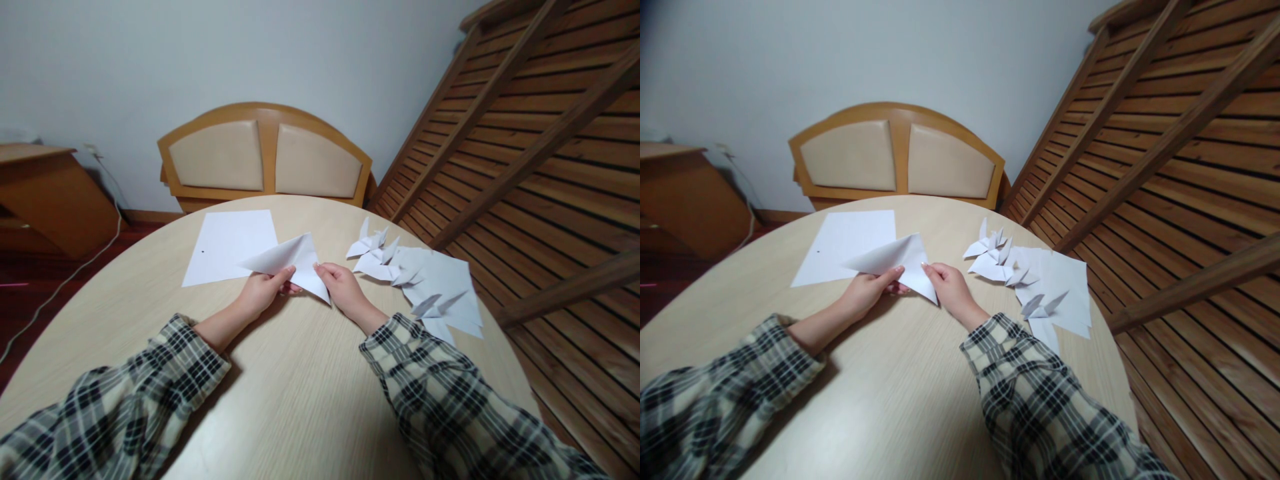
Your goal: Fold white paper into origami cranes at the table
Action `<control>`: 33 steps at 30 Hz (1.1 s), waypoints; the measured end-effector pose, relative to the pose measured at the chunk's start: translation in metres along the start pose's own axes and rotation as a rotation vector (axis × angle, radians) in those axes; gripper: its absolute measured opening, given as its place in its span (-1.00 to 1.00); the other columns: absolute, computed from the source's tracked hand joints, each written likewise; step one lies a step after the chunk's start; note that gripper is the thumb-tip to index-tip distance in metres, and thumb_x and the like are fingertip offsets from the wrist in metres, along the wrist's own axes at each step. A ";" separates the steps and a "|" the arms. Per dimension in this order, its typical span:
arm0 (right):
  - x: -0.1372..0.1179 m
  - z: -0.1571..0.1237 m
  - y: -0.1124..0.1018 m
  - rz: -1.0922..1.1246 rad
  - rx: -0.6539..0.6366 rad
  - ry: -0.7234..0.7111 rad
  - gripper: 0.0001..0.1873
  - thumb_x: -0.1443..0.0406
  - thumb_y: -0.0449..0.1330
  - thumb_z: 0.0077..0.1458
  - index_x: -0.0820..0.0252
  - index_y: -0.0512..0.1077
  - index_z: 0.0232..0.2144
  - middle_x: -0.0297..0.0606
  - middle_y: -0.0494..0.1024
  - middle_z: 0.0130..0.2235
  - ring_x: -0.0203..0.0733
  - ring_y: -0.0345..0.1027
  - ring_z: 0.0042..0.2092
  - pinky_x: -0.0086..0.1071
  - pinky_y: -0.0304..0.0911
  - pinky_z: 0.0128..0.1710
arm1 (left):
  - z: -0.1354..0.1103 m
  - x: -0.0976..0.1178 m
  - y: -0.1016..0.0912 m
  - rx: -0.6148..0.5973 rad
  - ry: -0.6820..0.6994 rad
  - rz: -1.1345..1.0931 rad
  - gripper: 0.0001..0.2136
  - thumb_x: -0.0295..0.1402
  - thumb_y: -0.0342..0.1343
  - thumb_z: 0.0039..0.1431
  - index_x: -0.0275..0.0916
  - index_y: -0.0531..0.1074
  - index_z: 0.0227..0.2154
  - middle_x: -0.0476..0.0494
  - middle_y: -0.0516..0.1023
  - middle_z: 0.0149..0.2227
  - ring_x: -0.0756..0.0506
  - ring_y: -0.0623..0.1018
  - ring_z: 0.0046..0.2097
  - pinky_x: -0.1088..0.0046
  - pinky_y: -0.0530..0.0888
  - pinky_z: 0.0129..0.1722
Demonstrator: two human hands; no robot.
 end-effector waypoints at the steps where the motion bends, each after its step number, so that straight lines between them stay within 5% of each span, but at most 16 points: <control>1: 0.000 0.000 0.000 0.011 -0.005 0.001 -0.57 -0.03 0.08 0.13 0.17 0.32 -0.55 -0.36 0.28 -0.53 -0.27 0.11 -0.46 -0.37 0.03 -0.46 | 0.001 0.000 0.000 0.005 -0.004 -0.018 -0.80 -0.35 0.19 0.13 -0.37 0.50 -0.53 -0.27 0.59 -0.53 -0.07 0.56 -0.48 0.42 0.51 -0.36; 27: 0.002 -0.002 -0.001 -0.027 -0.005 0.053 -0.58 -0.02 0.11 0.16 0.15 0.35 -0.55 -0.44 0.24 -0.64 -0.36 0.12 -0.64 -0.44 0.02 -0.69 | 0.002 -0.001 -0.001 0.048 0.007 -0.096 -0.82 -0.34 0.20 0.13 -0.39 0.49 -0.47 -0.23 0.58 -0.53 -0.06 0.56 -0.48 0.41 0.52 -0.32; 33: 0.000 -0.003 0.001 0.044 -0.046 0.056 -0.57 -0.02 0.13 0.15 0.15 0.33 -0.57 -0.42 0.31 -0.66 -0.35 0.18 -0.61 -0.44 0.14 -0.61 | 0.005 0.000 -0.003 0.115 0.004 -0.189 -0.83 -0.41 0.15 0.18 -0.42 0.47 -0.47 -0.18 0.57 -0.55 -0.01 0.53 -0.52 0.49 0.51 -0.38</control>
Point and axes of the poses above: each hand's wrist, its own z-axis towards the middle knuckle, its own y-axis out of the palm, x = y × z, the point moved 2 cm from there along z, towards the middle knuckle
